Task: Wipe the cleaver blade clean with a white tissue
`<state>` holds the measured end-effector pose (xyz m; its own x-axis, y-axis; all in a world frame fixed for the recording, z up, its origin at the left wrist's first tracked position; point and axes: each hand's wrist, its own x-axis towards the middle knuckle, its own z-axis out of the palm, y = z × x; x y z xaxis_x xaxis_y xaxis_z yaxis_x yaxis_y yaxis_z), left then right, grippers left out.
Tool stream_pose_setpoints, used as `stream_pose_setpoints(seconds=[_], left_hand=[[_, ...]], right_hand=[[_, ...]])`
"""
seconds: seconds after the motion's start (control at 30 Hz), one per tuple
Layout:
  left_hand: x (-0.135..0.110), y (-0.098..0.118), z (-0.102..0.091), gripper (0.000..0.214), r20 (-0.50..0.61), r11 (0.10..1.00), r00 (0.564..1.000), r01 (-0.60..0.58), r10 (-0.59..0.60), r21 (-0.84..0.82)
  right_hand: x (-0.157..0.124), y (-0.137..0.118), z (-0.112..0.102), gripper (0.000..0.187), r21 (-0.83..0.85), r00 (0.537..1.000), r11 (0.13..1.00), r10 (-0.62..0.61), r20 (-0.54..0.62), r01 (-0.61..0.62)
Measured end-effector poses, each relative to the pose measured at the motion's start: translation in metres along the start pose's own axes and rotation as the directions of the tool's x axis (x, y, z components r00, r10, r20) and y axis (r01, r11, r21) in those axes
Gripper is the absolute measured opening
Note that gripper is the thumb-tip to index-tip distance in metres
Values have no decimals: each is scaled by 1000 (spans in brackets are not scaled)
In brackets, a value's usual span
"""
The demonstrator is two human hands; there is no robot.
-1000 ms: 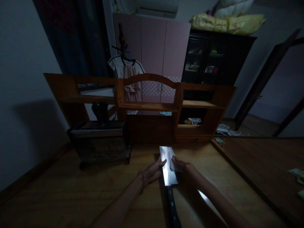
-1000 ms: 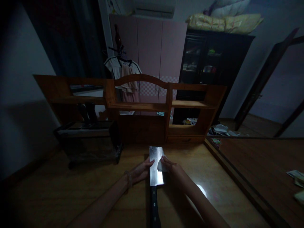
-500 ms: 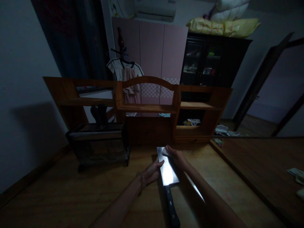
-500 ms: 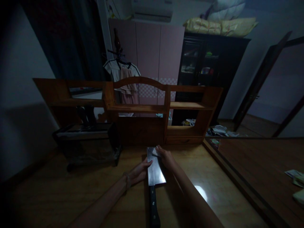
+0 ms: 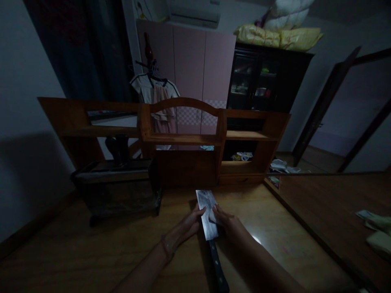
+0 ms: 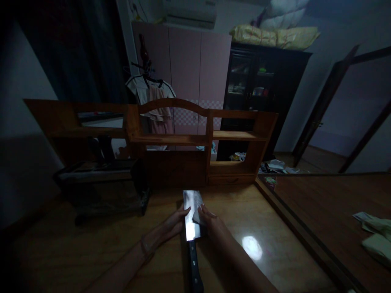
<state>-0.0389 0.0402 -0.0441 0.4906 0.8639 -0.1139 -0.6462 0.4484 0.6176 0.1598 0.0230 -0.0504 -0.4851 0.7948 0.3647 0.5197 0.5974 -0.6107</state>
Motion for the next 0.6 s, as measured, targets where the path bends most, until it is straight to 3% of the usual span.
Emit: stream_pose_setpoints(seconds=[0.13,0.33,0.43,0.6], left_hand=[[-4,2,2,45,-5,1000,1000,29,-29,12],[-7,4,6,54,6,995,1000,17,-17,97],[-5,4,2,56,47,993,998,40,-45,109],[3,1,-8,54,110,995,994,17,-28,98]], right_hand=[[-32,-7,1,77,-234,997,971,53,53,-39],[-54,-25,-4,73,-316,993,948,68,92,-35],[-38,-26,-7,69,-346,994,938,58,92,-23],[15,-9,-10,70,-408,997,912,-13,71,41]])
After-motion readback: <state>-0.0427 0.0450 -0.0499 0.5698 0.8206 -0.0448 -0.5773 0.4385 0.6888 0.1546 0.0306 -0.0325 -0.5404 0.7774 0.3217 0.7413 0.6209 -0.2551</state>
